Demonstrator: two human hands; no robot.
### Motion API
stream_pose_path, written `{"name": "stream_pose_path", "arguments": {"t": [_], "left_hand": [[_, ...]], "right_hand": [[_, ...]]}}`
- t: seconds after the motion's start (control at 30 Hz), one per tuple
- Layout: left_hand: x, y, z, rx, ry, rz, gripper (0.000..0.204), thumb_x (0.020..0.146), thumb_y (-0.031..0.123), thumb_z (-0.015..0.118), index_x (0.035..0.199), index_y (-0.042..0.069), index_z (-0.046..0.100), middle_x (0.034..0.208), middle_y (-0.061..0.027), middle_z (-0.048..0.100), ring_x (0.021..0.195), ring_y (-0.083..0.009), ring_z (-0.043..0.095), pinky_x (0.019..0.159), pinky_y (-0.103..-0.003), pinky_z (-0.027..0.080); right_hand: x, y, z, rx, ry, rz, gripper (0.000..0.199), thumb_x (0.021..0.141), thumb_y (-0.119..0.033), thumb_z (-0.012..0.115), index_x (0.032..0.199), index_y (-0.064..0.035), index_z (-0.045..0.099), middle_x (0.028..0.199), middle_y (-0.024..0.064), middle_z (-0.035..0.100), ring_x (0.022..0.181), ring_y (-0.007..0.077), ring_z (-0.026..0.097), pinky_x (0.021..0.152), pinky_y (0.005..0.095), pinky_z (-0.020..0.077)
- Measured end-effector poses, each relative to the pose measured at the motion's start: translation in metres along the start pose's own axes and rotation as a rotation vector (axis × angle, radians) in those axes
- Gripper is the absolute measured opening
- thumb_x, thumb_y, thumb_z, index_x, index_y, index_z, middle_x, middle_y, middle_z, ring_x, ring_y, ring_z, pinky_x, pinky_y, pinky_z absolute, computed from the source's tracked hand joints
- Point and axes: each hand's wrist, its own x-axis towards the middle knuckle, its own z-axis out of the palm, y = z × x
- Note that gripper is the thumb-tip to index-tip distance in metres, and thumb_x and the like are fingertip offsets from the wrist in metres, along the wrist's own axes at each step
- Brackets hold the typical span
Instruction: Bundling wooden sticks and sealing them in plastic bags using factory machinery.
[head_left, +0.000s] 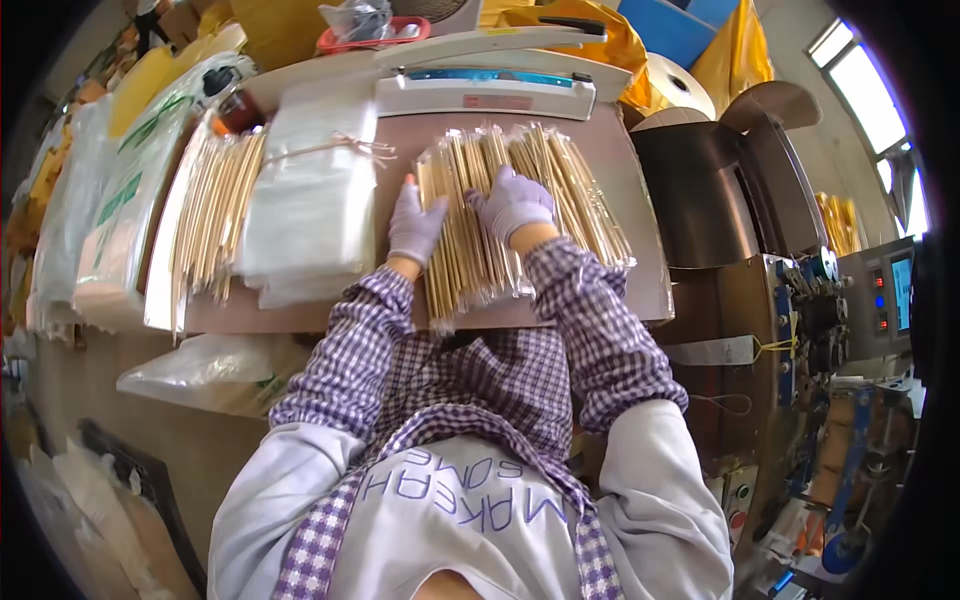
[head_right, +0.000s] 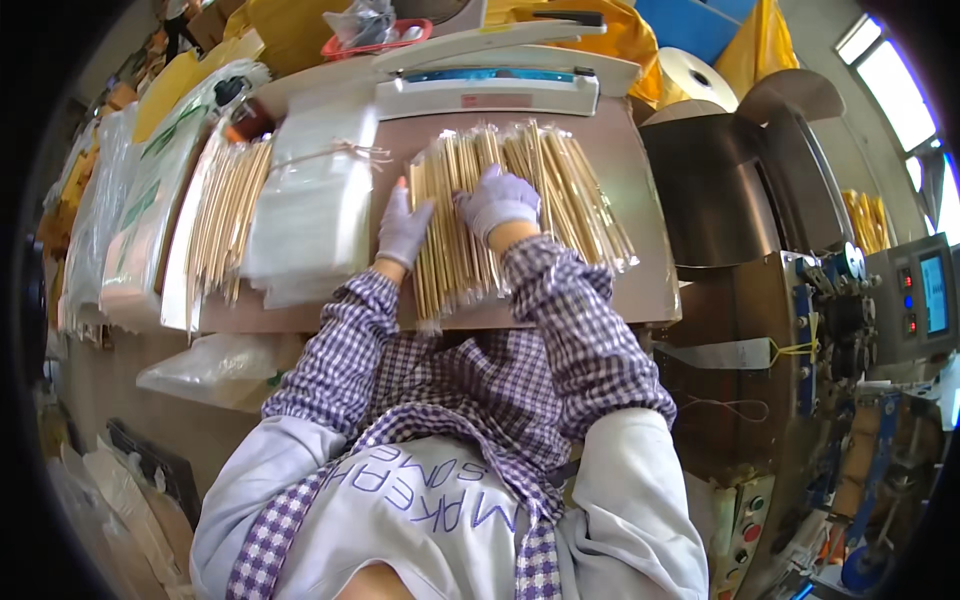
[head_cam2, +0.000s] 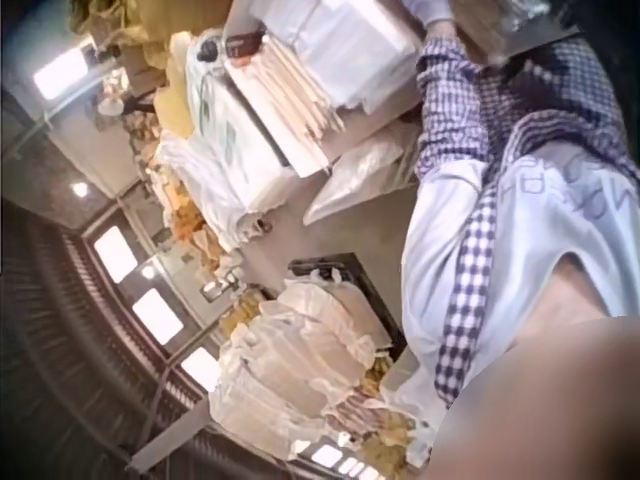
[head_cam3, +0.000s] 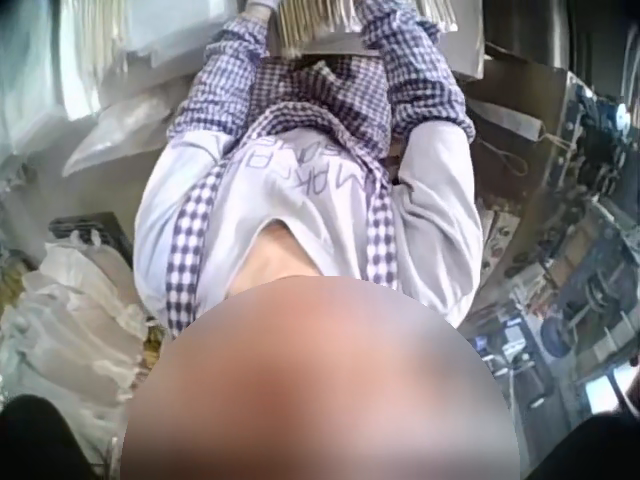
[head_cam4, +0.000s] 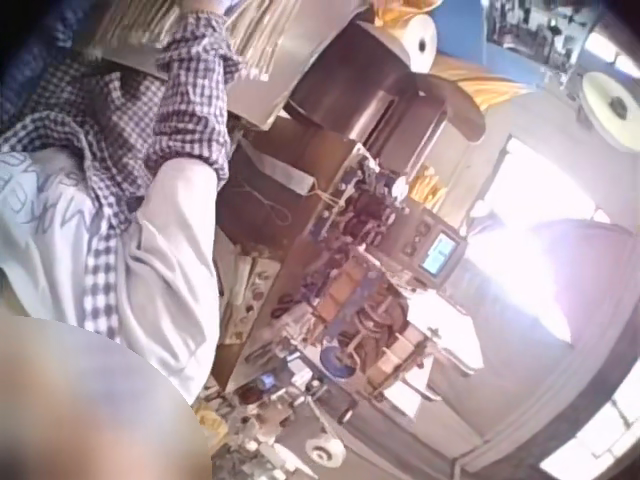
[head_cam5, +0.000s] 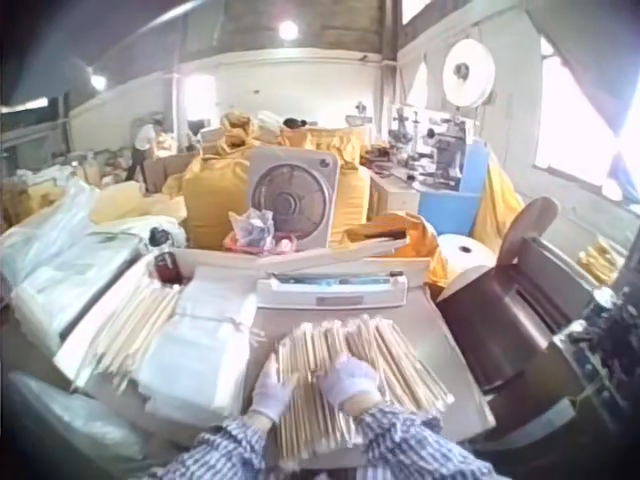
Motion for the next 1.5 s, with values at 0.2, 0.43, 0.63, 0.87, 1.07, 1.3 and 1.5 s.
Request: {"name": "stream_pose_path", "arguments": {"t": [0.2, 0.43, 0.63, 0.87, 1.07, 1.3, 1.5], "left_hand": [[0.013, 0.002, -0.012, -0.166, -0.103, -0.103, 0.071, 0.076, 0.038, 0.056, 0.123, -0.009, 0.032, 0.117, -0.0271, 0.046, 0.108, -0.033, 0.048, 0.092, -0.034, 0.036], [0.018, 0.004, -0.039, -0.995, -0.438, -0.458, 0.064, 0.068, 0.043, 0.07, 0.113, 0.002, 0.051, 0.11, -0.0123, 0.055, 0.099, -0.0219, 0.05, 0.089, -0.029, 0.037], [-0.002, 0.068, -0.098, -1.225, -0.463, 0.08, 0.089, 0.057, 0.036, 0.08, 0.128, 0.005, 0.035, 0.119, -0.0083, 0.049, 0.108, -0.0185, 0.047, 0.094, -0.029, 0.037], [-0.02, 0.074, -0.139, -0.924, -0.506, 0.487, 0.126, 0.049, 0.022, 0.085, 0.139, 0.009, -0.003, 0.139, -0.0088, 0.025, 0.124, -0.0186, 0.029, 0.103, -0.032, 0.023], [-0.054, 0.055, -0.106, -0.959, -0.658, 0.552, 0.106, 0.052, 0.023, 0.084, 0.134, 0.004, 0.021, 0.127, -0.0089, 0.041, 0.114, -0.0192, 0.04, 0.097, -0.031, 0.032], [-0.107, 0.053, -0.108, -1.222, -0.91, -0.154, 0.063, 0.067, 0.034, 0.073, 0.114, 0.001, 0.047, 0.104, -0.0082, 0.056, 0.097, -0.0157, 0.053, 0.083, -0.027, 0.044], [-0.131, 0.027, -0.074, -1.389, -0.83, -0.575, 0.065, 0.072, 0.038, 0.068, 0.117, -0.001, 0.043, 0.103, -0.0102, 0.055, 0.094, -0.0167, 0.055, 0.082, -0.027, 0.045]], "right_hand": [[0.016, -0.02, 0.025, 0.024, 0.076, 0.021, 0.079, 0.078, -0.059, 0.046, 0.125, 0.0025, 0.032, 0.112, 0.0264, 0.052, 0.106, 0.0325, 0.052, 0.089, 0.0391, 0.0406], [0.053, -0.015, 0.056, 1.33, -0.192, 0.002, 0.081, 0.064, -0.041, 0.073, 0.123, 0.0011, 0.036, 0.105, 0.0158, 0.057, 0.091, 0.0234, 0.059, 0.078, 0.0302, 0.0473], [-0.039, -0.049, 0.002, 1.778, 0.141, -0.685, 0.066, 0.07, -0.023, 0.071, 0.124, -0.0041, 0.036, 0.107, 0.0098, 0.054, 0.097, 0.019, 0.054, 0.081, 0.0309, 0.0465], [-0.075, -0.022, -0.032, 1.482, 0.229, -1.056, 0.098, 0.056, -0.028, 0.081, 0.132, -0.0029, 0.023, 0.123, 0.0104, 0.043, 0.11, 0.0238, 0.046, 0.092, 0.0371, 0.0397], [-0.107, -0.028, -0.008, 1.588, 0.141, -0.858, 0.116, 0.05, -0.034, 0.084, 0.136, -0.0049, 0.011, 0.135, 0.0145, 0.027, 0.122, 0.0281, 0.032, 0.102, 0.0398, 0.0276], [-0.111, -0.013, -0.011, 1.492, -0.171, -0.816, 0.094, 0.061, -0.026, 0.076, 0.135, -0.0053, 0.021, 0.134, 0.016, 0.03, 0.119, 0.0287, 0.037, 0.097, 0.0403, 0.0357], [-0.057, 0.007, 0.036, 1.414, -0.692, -0.811, 0.038, 0.067, -0.019, 0.071, 0.101, -0.0043, 0.062, 0.108, 0.0114, 0.058, 0.102, 0.0235, 0.053, 0.089, 0.0336, 0.0425]]}}
